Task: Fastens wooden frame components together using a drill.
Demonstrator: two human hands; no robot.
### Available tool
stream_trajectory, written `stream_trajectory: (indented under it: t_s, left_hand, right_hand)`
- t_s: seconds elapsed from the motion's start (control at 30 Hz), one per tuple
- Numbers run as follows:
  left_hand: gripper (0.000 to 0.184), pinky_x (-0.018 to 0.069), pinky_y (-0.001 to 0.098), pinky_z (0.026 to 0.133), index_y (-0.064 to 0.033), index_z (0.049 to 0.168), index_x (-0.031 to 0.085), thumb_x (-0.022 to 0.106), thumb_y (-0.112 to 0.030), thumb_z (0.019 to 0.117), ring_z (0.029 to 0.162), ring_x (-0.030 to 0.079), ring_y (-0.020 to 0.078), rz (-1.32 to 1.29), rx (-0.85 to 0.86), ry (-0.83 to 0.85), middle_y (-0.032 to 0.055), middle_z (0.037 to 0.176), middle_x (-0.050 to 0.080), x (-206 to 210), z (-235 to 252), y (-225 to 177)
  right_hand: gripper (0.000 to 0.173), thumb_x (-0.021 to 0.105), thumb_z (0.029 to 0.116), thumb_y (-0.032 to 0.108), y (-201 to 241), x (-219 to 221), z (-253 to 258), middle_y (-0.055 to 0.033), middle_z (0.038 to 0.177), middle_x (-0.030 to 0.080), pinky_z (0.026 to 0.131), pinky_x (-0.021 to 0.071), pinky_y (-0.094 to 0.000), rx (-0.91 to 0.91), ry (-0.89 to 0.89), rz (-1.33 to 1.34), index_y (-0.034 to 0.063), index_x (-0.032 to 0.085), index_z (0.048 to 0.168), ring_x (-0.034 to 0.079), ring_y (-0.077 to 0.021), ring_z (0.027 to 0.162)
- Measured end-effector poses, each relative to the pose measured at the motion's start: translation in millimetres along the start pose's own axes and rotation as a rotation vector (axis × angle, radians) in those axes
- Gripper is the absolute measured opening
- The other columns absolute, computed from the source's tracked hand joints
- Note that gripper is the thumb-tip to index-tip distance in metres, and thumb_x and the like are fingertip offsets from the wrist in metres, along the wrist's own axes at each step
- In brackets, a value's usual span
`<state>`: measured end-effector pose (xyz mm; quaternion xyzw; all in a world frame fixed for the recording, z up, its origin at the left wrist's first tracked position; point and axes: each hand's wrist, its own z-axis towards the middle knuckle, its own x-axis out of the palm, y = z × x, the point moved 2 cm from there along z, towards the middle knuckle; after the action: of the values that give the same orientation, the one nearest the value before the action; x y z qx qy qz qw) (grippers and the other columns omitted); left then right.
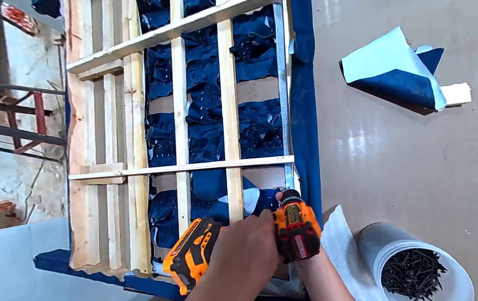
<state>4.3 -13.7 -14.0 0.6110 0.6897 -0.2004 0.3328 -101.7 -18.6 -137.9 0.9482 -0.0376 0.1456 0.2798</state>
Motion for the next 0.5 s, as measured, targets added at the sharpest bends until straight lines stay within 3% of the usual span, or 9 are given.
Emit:
stream_trajectory:
  t_s: [0.03,0.07,0.13,0.17,0.23,0.3,0.33,0.43,0.5]
  left_hand:
    - [0.030,0.0560,0.0481,0.059,-0.0133,0.104,0.069,0.076,-0.031,0.0811,0.073,0.071,0.0280,-0.017,0.050,-0.110,0.0062,0.079,0.068,11,-2,9]
    - [0.034,0.0560,0.0474,0.053,-0.0131,0.101,0.071,0.078,-0.032,0.0746,0.067,0.070,0.0268,-0.044,0.113,-0.237,0.0051,0.075,0.067,20,-5,18]
    - [0.041,0.0568,0.0496,0.051,-0.0128,0.105,0.074,0.074,-0.038,0.0717,0.066,0.071,0.0257,-0.152,0.187,-0.352,0.0045,0.077,0.070,29,-13,28]
    - [0.044,0.0578,0.0518,0.054,-0.0125,0.109,0.074,0.073,-0.039,0.0742,0.070,0.073,0.0262,-0.222,0.194,-0.338,0.0052,0.081,0.073,29,-19,31]
    - [0.045,0.0581,0.0531,0.058,-0.0113,0.113,0.073,0.073,-0.041,0.0788,0.075,0.074,0.0264,-0.332,0.202,-0.271,0.0069,0.086,0.074,27,-30,40]
    - [0.044,0.0577,0.0530,0.061,-0.0086,0.116,0.071,0.075,-0.036,0.0823,0.078,0.074,0.0277,-0.390,0.218,-0.208,0.0092,0.090,0.075,21,-36,47]
    - [0.044,0.0580,0.0527,0.062,-0.0073,0.117,0.071,0.076,-0.033,0.0817,0.078,0.074,0.0282,-0.388,0.234,-0.205,0.0100,0.090,0.075,19,-38,49]
    - [0.045,0.0587,0.0500,0.061,-0.0085,0.118,0.071,0.078,-0.032,0.0803,0.078,0.074,0.0265,-0.337,0.281,-0.248,0.0090,0.090,0.075,13,-36,54]
    - [0.045,0.0585,0.0481,0.059,-0.0109,0.116,0.072,0.077,-0.033,0.0777,0.077,0.073,0.0233,-0.327,0.296,-0.300,0.0056,0.089,0.074,12,-32,53]
  right_hand:
    - [0.038,0.030,0.1126,0.011,20,10,-3,-0.0086,0.115,0.069,0.095,0.0503,-0.0281,0.226,-0.044,0.177,0.0035,0.065,0.126,0.064,-0.0109,0.104]
    - [0.043,0.028,0.1134,0.018,-3,8,9,-0.0116,0.111,0.073,0.086,0.0572,-0.0284,0.084,0.032,0.370,0.0004,0.066,0.122,0.070,-0.0134,0.100]
    - [0.051,0.025,0.1131,0.037,-28,12,30,-0.0057,0.111,0.075,0.082,0.0582,-0.0260,-0.076,0.183,0.662,0.0079,0.067,0.116,0.071,-0.0113,0.101]
    - [0.054,0.023,0.1120,0.044,-29,14,35,-0.0005,0.113,0.075,0.082,0.0577,-0.0249,-0.113,0.213,0.680,0.0138,0.068,0.117,0.071,-0.0085,0.101]
    - [0.059,0.021,0.1102,0.054,-26,19,41,0.0061,0.113,0.074,0.067,0.0554,-0.0186,-0.151,0.232,0.683,0.0220,0.067,0.127,0.069,-0.0023,0.084]
    - [0.061,0.016,0.1103,0.054,-15,25,44,0.0081,0.103,0.071,0.052,0.0446,-0.0137,-0.165,0.261,0.764,0.0224,0.064,0.129,0.055,0.0012,0.059]
    - [0.060,0.014,0.1106,0.053,-9,26,44,0.0088,0.097,0.069,0.049,0.0424,-0.0131,-0.154,0.252,0.797,0.0222,0.063,0.127,0.051,0.0016,0.054]
    - [0.050,0.022,0.1125,0.045,-5,29,43,0.0082,0.085,0.067,0.052,0.0475,-0.0138,-0.117,0.191,0.887,0.0210,0.065,0.107,0.056,0.0007,0.057]
    - [0.046,0.026,0.1127,0.040,-9,29,43,0.0065,0.085,0.067,0.056,0.0500,-0.0160,-0.125,0.176,0.889,0.0201,0.064,0.097,0.060,-0.0015,0.063]
